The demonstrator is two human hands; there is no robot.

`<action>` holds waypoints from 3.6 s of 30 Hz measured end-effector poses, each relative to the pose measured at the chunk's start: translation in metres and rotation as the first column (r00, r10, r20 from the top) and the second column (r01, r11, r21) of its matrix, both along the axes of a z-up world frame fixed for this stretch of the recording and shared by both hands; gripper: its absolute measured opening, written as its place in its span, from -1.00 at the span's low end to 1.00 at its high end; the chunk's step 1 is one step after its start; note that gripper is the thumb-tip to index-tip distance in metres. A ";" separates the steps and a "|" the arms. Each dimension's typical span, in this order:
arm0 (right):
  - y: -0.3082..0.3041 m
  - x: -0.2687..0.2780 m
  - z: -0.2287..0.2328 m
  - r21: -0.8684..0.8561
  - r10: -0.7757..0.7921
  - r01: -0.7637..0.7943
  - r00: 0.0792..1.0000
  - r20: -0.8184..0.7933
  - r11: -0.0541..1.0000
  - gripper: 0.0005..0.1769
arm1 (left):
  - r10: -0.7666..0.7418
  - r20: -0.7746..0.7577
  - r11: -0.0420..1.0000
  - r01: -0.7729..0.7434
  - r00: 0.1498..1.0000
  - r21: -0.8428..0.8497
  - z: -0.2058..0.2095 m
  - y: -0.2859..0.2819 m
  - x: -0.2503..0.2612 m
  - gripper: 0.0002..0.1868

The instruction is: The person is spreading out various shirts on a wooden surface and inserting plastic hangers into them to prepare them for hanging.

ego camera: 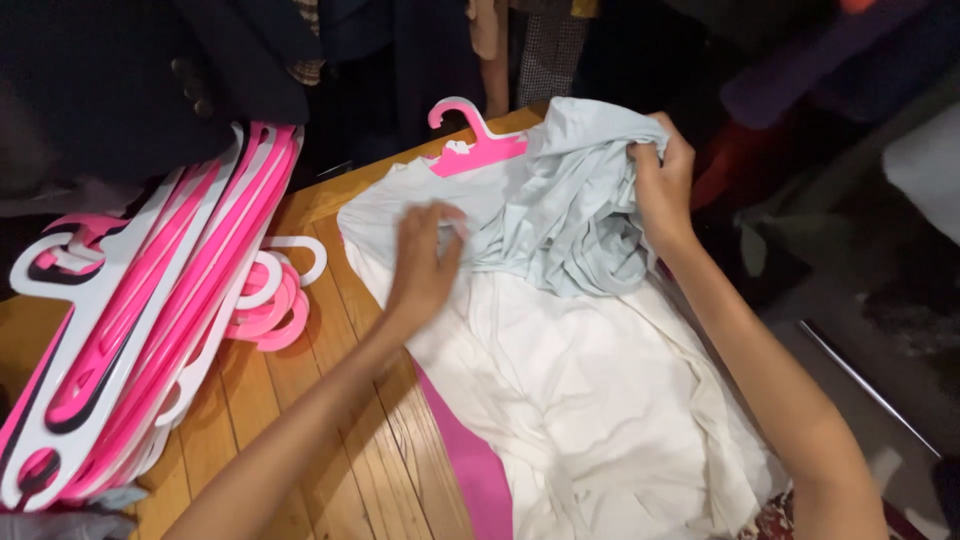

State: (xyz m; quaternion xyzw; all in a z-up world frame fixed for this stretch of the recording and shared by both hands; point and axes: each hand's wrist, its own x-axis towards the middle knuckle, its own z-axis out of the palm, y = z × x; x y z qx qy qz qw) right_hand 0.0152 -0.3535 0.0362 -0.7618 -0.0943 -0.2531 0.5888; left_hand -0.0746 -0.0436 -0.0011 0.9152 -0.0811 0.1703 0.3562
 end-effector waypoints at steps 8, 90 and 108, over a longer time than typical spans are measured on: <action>-0.021 -0.176 0.080 -0.166 0.203 -0.194 0.978 0.042 0.967 -0.83 | -0.776 -0.340 0.075 -0.459 0.530 -0.885 0.038 -0.049 -0.151 -0.13; -0.072 -0.310 -0.010 0.570 0.457 -0.317 0.881 -0.119 0.758 -0.26 | -0.256 -0.273 0.899 0.125 0.927 -0.419 0.031 -0.056 -0.303 -0.81; -0.173 -0.299 -0.043 -0.552 -0.403 0.293 0.911 -0.088 0.781 -0.81 | -0.163 -0.385 0.730 -0.151 0.908 -0.667 0.041 -0.037 -0.330 -0.58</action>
